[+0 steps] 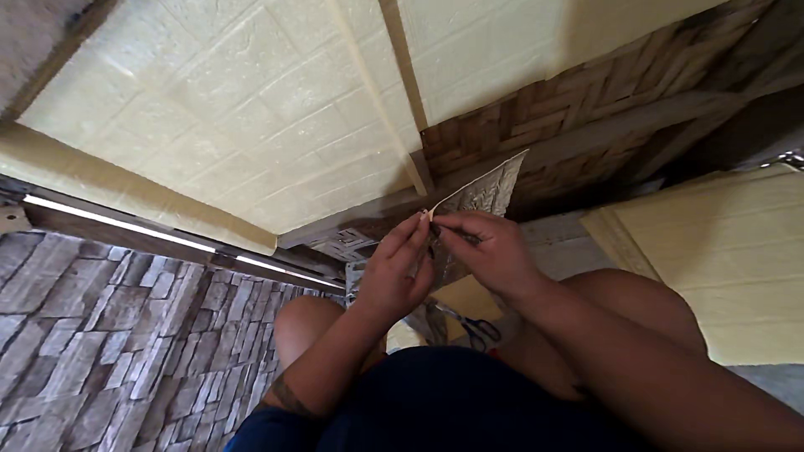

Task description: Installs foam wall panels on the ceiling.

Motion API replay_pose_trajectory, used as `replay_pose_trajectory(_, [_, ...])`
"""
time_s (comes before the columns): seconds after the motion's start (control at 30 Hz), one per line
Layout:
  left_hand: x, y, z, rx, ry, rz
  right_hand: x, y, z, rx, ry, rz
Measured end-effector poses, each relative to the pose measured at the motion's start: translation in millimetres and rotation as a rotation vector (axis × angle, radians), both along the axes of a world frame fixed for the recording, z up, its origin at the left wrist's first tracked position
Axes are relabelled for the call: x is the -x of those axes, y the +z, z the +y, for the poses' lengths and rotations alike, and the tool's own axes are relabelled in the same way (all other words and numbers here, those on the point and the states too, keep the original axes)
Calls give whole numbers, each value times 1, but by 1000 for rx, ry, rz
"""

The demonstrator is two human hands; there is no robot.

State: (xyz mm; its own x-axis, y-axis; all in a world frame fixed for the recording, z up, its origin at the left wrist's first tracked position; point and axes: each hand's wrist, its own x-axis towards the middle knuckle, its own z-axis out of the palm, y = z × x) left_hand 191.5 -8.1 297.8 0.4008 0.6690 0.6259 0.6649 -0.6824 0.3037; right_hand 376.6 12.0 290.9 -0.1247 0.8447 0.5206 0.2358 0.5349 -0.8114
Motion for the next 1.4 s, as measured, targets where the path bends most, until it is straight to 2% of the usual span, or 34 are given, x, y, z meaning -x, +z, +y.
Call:
replay_pose_trajectory(0.3, [2, -1, -2, -11, -20, -43, 1, -1, 1, 46, 27, 43])
replay_pose_trajectory(0.5, [12, 12, 3, 93, -64, -159, 2, 3, -2, 63, 76, 7])
replay_pose_trajectory(1.03, [26, 22, 6, 15, 7, 59, 5, -7, 2, 9, 145, -124])
replay_pose_trajectory(1.4, [32, 17, 9, 99, -46, -31, 7, -7, 3, 39, 155, -134])
